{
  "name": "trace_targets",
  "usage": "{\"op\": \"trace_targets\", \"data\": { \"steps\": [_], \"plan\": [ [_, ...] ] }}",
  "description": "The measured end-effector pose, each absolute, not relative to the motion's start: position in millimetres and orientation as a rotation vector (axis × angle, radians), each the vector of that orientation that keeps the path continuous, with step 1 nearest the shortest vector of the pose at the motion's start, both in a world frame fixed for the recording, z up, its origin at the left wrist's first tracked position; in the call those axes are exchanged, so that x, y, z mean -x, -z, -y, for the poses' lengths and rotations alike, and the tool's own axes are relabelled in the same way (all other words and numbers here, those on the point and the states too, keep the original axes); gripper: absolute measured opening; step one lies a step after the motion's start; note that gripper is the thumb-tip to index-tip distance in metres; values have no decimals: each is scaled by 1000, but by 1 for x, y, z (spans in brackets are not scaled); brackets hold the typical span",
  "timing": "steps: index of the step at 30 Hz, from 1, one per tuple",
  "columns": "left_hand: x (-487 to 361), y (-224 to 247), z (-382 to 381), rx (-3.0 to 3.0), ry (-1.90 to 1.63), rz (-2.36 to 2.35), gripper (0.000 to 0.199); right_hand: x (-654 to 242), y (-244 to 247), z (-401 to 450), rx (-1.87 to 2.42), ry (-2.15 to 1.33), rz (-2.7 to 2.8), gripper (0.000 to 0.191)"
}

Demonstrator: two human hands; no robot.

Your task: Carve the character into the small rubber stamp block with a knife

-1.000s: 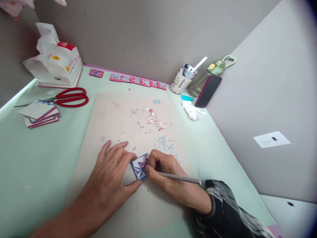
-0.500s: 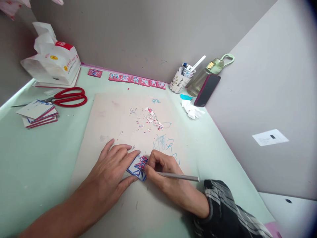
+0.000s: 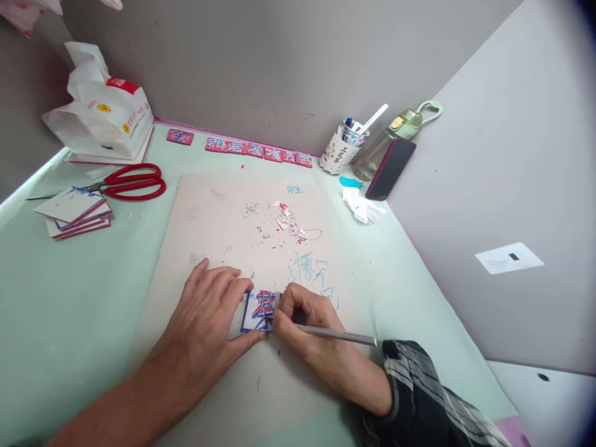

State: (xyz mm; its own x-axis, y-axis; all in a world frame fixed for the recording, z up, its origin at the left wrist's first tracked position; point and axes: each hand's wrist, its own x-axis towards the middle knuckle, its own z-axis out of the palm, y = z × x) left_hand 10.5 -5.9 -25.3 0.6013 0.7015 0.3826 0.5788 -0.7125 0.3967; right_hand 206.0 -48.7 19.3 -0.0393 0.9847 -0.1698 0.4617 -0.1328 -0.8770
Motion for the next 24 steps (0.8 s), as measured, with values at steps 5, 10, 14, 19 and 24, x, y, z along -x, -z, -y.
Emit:
{"op": "trace_targets", "data": {
  "steps": [5, 10, 14, 19, 24],
  "plan": [
    [1, 25, 3, -2591, -650, -957, 65, -209, -18, 47, 1639, -1140, 1542, 21],
    [0, 27, 4, -2569, -707, -1012, 54, -210, -18, 47, 1612, -1140, 1534, 25],
    [-8, 30, 5, -2599, -762, -1038, 63, -210, -17, 46, 1595, -1129, 1523, 27],
    [-3, 30, 3, -2611, -688, -947, 65, -209, -16, 47, 1616, -1146, 1506, 23],
    [3, 27, 1, -2595, -652, -900, 45, -210, -16, 47, 1608, -1138, 1543, 23]
  ]
}}
